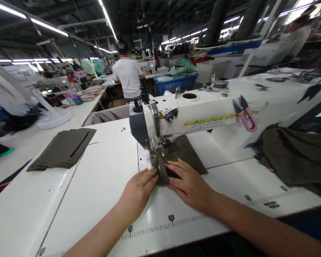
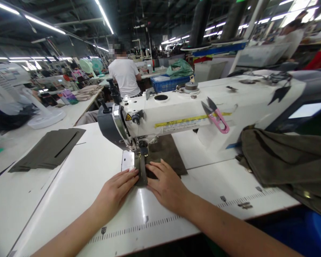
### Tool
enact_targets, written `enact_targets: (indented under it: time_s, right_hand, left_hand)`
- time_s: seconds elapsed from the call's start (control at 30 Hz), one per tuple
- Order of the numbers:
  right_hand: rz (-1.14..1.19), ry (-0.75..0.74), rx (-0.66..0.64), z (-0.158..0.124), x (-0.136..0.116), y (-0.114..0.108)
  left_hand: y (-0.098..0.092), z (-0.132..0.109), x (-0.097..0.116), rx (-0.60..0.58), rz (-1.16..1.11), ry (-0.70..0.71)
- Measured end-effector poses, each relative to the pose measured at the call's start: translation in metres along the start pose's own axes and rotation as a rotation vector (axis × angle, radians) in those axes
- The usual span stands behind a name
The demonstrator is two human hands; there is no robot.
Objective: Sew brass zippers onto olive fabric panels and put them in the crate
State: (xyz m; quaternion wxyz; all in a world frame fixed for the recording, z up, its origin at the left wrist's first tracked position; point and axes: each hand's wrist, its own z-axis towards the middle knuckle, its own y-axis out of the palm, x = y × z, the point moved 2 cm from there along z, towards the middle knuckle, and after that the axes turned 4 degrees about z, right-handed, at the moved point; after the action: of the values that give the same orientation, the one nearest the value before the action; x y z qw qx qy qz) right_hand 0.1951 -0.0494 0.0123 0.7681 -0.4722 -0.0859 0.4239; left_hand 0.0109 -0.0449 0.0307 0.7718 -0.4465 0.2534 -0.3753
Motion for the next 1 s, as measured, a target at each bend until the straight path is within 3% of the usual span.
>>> enact_targets:
  time_s: [0.33, 1.0]
  right_hand:
    - [-0.103, -0.112, -0.048, -0.001, -0.005, 0.000]
    - [0.002, -0.022, -0.059, 0.020, 0.017, 0.005]
  left_hand:
    - [0.004, -0.003, 0.001, -0.063, 0.050, 0.064]
    - [0.011, 0.020, -0.026, -0.042, 0.043, 0.093]
